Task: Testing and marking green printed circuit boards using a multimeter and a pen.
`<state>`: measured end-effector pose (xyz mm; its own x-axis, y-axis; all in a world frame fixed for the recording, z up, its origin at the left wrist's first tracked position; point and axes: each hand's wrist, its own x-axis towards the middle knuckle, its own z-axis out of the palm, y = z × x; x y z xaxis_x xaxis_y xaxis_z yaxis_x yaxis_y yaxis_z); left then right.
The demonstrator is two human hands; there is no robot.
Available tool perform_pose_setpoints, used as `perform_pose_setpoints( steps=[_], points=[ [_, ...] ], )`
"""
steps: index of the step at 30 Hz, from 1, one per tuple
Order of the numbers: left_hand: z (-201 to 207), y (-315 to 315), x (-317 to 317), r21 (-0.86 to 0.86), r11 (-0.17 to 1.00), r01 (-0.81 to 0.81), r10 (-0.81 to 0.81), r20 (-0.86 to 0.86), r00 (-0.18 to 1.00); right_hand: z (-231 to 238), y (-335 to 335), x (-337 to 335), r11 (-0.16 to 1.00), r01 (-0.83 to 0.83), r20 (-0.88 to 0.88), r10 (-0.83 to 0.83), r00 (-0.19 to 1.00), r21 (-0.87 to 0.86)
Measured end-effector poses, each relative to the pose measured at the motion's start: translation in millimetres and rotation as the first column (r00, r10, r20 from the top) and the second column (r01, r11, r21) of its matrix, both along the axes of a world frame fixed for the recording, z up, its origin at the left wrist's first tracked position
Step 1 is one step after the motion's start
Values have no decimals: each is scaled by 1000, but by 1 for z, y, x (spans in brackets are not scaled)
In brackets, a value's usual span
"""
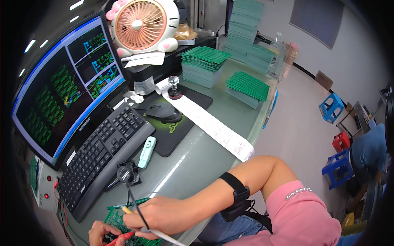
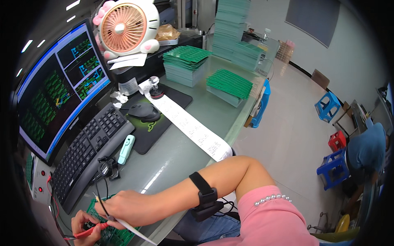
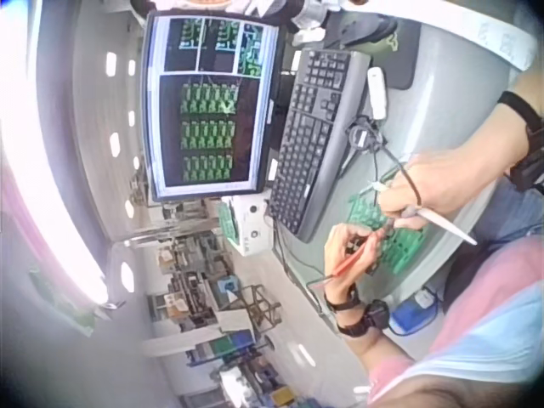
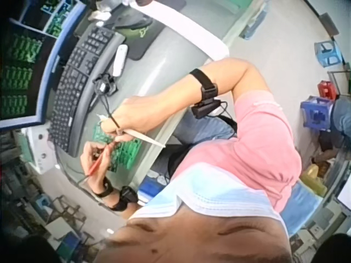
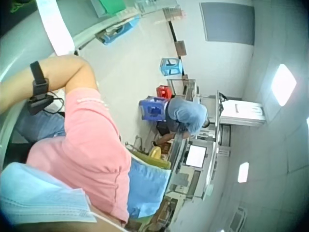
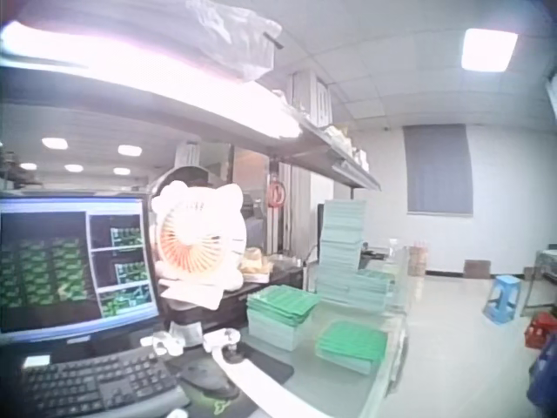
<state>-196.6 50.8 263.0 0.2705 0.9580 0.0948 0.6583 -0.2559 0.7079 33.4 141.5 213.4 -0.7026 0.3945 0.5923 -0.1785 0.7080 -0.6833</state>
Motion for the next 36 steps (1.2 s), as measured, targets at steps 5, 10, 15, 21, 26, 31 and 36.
perform_pose_setpoints(
  steps=[5,10,15,21,26,31,36],
  points=[
    [4,-2,1,-61,996,-59,56,-50,997,-1,-3,0,996,29,28,-31,999,81],
    [4,-4,1,-78,994,-78,74,-51,996,-5,0,-3,999,-25,32,23,999,48],
    [7,-5,5,-126,988,-86,86,0,996,-7,0,-4,992,13,24,-17,1000,127],
    [7,-5,6,-115,989,-88,91,25,996,-7,0,-5,989,18,44,-24,999,149],
    [2,-6,0,-112,988,-103,104,1,995,-6,1,-4,990,-1,53,-6,999,138],
    [2,-6,0,-121,987,-104,105,6,994,-5,1,-3,988,4,57,-13,998,151],
    [8,-6,5,-150,982,-116,117,-1,993,-5,0,-3,988,18,37,-24,999,154]
  ],
)
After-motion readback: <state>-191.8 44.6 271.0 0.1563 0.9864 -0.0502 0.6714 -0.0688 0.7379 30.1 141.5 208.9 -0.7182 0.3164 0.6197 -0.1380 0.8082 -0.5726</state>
